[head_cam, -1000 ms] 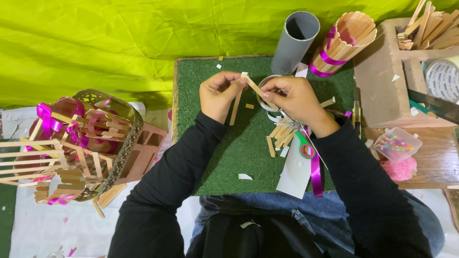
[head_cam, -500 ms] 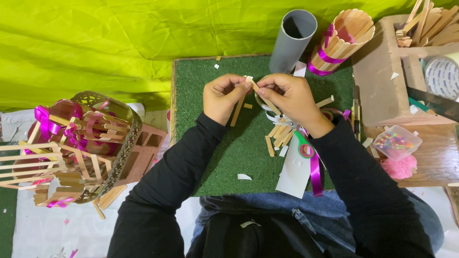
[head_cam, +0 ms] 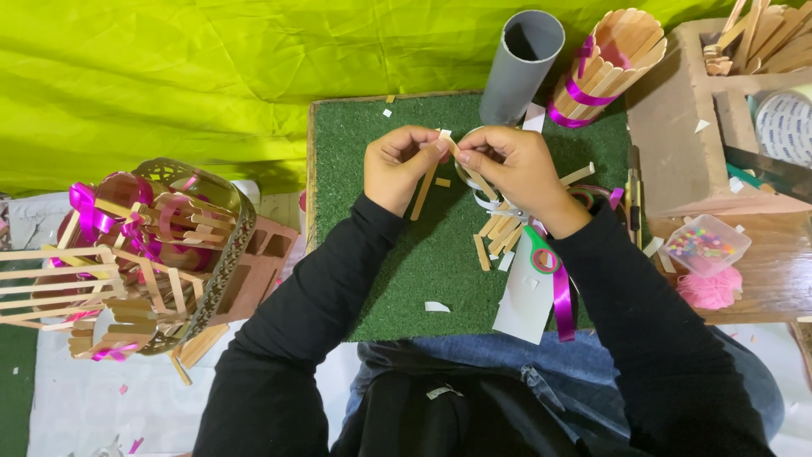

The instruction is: The person assembles a small wooden frame using popsicle sticks and tape, then places a decorated paper cup inside the frame. They continue by taping additional sticks together to form a rectangular frame.

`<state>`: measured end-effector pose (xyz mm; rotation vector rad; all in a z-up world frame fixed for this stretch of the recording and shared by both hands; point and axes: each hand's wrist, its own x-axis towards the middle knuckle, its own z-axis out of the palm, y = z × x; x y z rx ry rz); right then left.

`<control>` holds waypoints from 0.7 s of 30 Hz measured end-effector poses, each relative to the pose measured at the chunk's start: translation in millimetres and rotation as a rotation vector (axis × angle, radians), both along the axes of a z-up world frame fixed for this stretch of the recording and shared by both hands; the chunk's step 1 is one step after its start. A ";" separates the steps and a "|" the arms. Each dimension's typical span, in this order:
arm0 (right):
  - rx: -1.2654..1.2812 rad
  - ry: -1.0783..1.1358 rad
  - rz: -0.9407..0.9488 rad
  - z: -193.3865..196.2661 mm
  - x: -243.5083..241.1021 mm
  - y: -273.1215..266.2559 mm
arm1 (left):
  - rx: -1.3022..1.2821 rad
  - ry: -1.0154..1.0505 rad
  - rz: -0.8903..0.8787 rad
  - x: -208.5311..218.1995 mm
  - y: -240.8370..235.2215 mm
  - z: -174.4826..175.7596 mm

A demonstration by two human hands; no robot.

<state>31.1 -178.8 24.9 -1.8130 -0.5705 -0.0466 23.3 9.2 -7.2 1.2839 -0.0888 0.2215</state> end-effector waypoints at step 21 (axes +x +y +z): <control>-0.258 -0.442 -0.101 17.3 -6.5 2.8 | 0.134 -0.014 0.042 -0.1 2.1 -7.2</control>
